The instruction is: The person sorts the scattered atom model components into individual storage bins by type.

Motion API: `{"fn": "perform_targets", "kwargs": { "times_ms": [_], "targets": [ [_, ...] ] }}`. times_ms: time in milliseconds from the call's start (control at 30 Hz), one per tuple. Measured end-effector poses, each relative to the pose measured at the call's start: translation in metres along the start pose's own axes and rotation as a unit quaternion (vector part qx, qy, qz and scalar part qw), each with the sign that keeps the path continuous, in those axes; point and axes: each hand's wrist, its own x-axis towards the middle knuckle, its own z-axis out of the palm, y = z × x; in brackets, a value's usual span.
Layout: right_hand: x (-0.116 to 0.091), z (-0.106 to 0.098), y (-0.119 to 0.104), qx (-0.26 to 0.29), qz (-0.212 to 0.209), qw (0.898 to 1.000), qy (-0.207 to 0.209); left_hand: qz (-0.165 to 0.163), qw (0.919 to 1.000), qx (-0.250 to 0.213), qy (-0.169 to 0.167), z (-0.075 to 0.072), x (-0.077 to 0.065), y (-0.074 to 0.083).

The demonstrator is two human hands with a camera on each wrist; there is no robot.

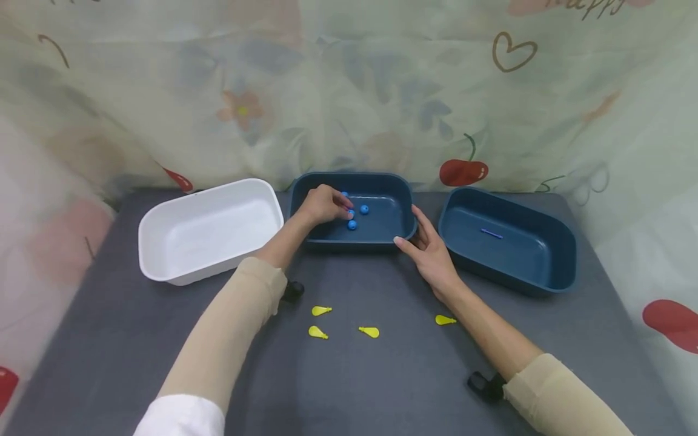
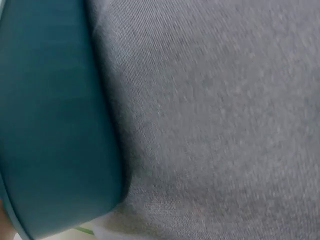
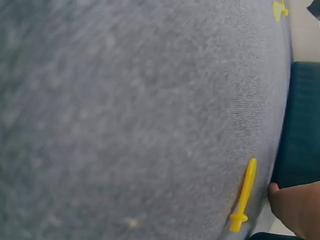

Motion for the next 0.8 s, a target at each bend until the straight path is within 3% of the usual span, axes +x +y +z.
{"fn": "perform_targets", "kwargs": {
  "times_ms": [367, 600, 800],
  "targets": [
    [-0.007, 0.001, -0.015, -0.028, 0.007, 1.0, -0.001, 0.03, 0.9989, 0.036, 0.004, -0.008, -0.011, 0.013],
    [-0.024, -0.005, -0.036, -0.124, 0.027, 0.992, -0.008, 0.08, 0.9958, 0.014, 0.041, -0.025, -0.026, 0.022],
    [-0.04, -0.011, -0.046, -0.178, 0.031, 0.983, -0.019, 0.104, 0.9909, -0.045, 0.072, -0.031, -0.038, 0.021]
  ]
}}
